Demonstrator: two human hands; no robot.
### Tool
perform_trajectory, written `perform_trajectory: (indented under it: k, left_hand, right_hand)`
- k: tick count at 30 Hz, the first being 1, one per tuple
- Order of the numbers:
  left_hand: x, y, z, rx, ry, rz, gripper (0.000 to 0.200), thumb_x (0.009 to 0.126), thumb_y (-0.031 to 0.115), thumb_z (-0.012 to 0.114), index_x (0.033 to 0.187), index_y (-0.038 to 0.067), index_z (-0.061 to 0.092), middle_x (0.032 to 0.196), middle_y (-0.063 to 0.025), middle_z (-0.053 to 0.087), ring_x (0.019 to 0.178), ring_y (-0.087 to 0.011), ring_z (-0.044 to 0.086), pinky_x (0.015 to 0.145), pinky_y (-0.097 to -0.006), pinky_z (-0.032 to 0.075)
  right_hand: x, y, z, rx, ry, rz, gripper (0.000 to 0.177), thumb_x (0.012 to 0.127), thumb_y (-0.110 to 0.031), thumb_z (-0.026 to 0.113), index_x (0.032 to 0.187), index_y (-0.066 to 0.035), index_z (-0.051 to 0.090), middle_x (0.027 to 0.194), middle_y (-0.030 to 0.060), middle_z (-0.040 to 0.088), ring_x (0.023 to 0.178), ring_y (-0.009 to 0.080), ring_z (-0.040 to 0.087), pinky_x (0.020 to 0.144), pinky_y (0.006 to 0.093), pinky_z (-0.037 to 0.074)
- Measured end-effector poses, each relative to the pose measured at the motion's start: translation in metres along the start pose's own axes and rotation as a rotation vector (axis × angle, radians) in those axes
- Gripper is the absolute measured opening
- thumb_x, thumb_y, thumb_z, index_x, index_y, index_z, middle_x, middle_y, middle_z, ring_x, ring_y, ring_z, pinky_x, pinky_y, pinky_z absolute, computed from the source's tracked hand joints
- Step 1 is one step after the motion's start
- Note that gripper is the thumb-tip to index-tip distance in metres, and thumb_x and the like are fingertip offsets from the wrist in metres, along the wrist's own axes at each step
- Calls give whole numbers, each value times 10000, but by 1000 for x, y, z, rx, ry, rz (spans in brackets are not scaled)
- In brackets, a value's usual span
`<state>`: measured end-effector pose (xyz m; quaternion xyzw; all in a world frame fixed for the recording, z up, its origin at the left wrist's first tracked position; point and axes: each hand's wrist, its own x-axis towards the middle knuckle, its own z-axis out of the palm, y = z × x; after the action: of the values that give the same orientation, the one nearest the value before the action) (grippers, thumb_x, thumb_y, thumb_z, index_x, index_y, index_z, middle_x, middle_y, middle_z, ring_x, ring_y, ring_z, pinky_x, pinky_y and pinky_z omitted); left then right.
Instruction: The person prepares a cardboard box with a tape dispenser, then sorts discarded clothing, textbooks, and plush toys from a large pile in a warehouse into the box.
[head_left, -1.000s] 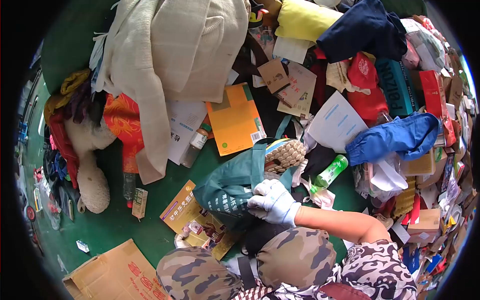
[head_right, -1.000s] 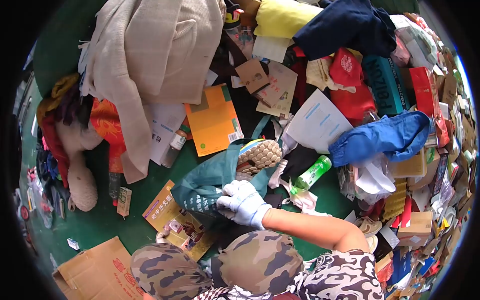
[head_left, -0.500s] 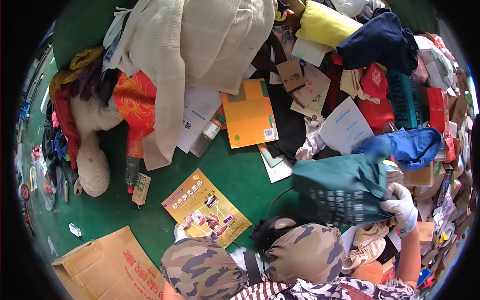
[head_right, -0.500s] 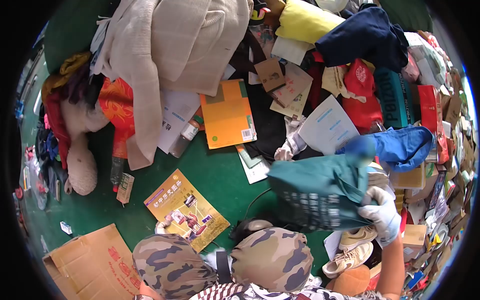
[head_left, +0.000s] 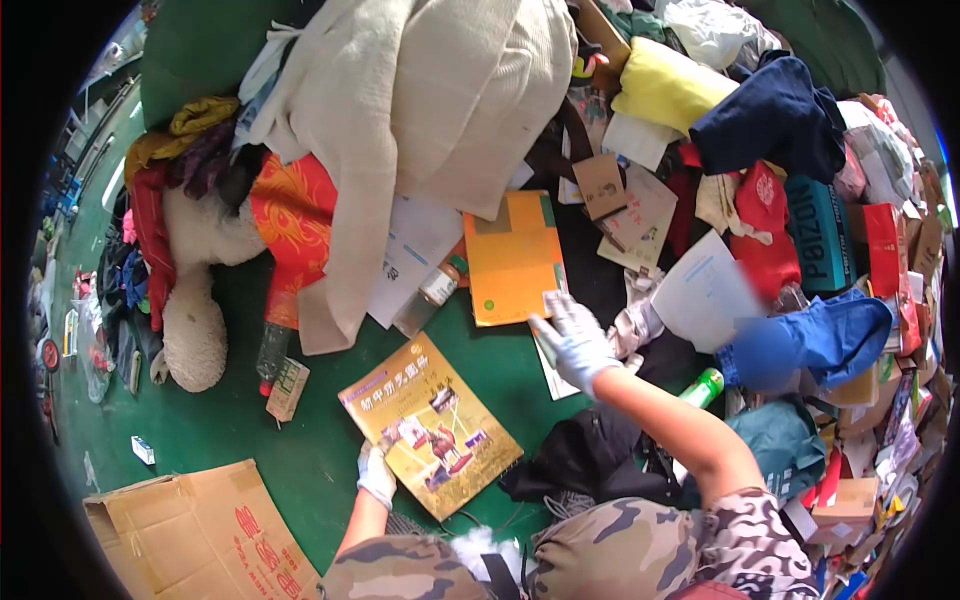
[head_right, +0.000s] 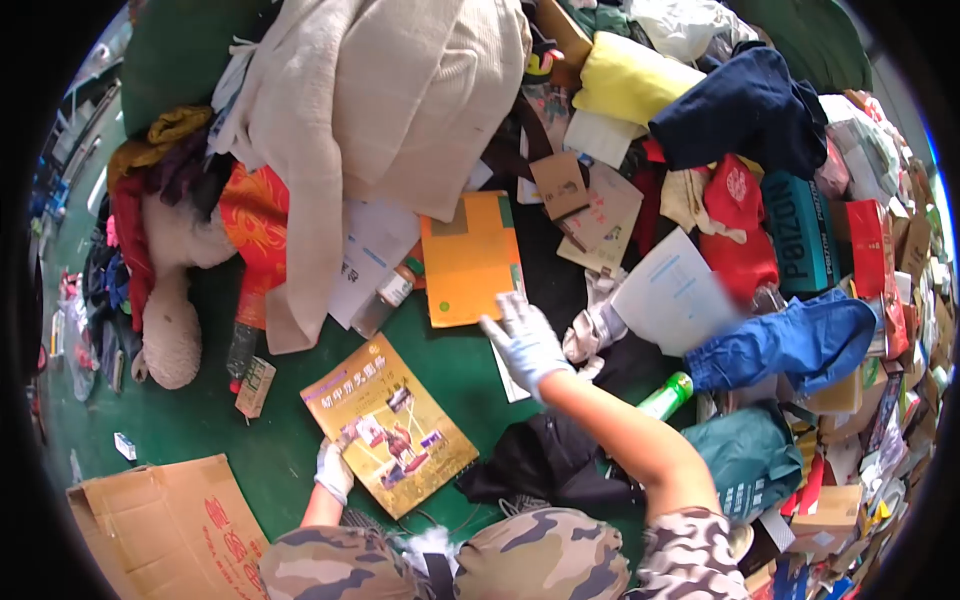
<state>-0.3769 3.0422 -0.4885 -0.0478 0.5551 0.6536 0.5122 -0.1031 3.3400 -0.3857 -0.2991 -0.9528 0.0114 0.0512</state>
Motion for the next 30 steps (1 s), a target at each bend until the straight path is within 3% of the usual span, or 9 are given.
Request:
perform_trajectory:
  k: [2, 7, 14, 16, 17, 22, 25, 27, 30]
  left_hand:
    - [-14, 7, -10, 76, 35, 24, 414, 800, -36, 488, 1210, 15, 457, 1107, -105, 579, 974, -247, 585, 846, -362, 494]
    - [-49, 21, -15, -22, 70, -10, 406, 820, -17, 491, 1222, 24, 442, 1124, -132, 573, 1015, -264, 573, 861, -395, 496]
    - [-62, 20, -19, -115, 10, -82, 362, 859, 47, 470, 1219, 27, 449, 1157, -140, 550, 1035, -283, 561, 887, -426, 476]
    - [-46, 6, -35, -265, -47, -166, 362, 873, 127, 485, 1221, 36, 454, 1170, -139, 542, 1060, -294, 543, 919, -448, 443]
    - [-41, 3, -37, -234, -134, -173, 484, 872, 314, 520, 1263, 49, 420, 1215, -139, 513, 1112, -301, 502, 949, -456, 411]
    - [-37, 44, 19, -358, -384, -241, 824, 756, 604, 563, 1325, 50, 340, 1309, -140, 437, 1180, -297, 441, 979, -441, 386]
    - [-17, 37, 6, -454, -418, -457, 765, 745, 487, 644, 1313, 55, 368, 1319, -155, 436, 1188, -333, 437, 998, -489, 353]
    - [-10, 20, -18, -231, -188, -353, 511, 808, 222, 597, 1246, 18, 431, 1227, -169, 511, 1093, -355, 516, 947, -497, 408]
    - [-10, 3, -28, -122, -123, -252, 443, 811, 118, 563, 1224, 8, 444, 1198, -168, 528, 1074, -354, 533, 924, -501, 430]
  right_hand:
    - [51, -3, 13, -274, -333, -20, 674, 791, -101, 498, 1406, -200, 242, 1460, 204, 164, 1335, 379, 212, 1069, 498, 192]
    - [102, 5, 15, -190, -515, 112, 625, 820, -123, 464, 1402, -114, 237, 1464, 172, 181, 1331, 375, 223, 1027, 530, 269]
    - [99, 6, 17, 289, -121, 235, 430, 824, -106, 422, 1251, -66, 450, 1307, 170, 448, 1235, 361, 384, 964, 520, 350]
    - [86, -25, -18, 332, 54, 134, 291, 795, -83, 447, 1054, -18, 563, 1081, 212, 559, 1118, 395, 468, 984, 500, 325]
    - [73, -41, -24, 337, 131, 64, 283, 761, -75, 481, 1024, -14, 565, 993, 223, 569, 1074, 401, 485, 991, 510, 307]
    - [-17, -135, -7, 315, -99, -432, 396, 800, -100, 507, 1193, -69, 466, 1172, 137, 539, 1011, 329, 555, 938, 438, 402]
    - [-51, -167, 2, 372, -152, -629, 458, 750, -155, 590, 1186, -80, 470, 1188, 126, 521, 1079, 309, 514, 931, 438, 397]
    - [-53, -153, 4, 577, -180, -583, 545, 703, -220, 627, 1211, -111, 461, 1231, 144, 480, 1094, 316, 493, 953, 476, 369]
    - [-43, -107, 17, 282, -176, 299, 757, 660, -215, 692, 1320, -73, 349, 1376, 211, 308, 1272, 385, 292, 1041, 444, 268]
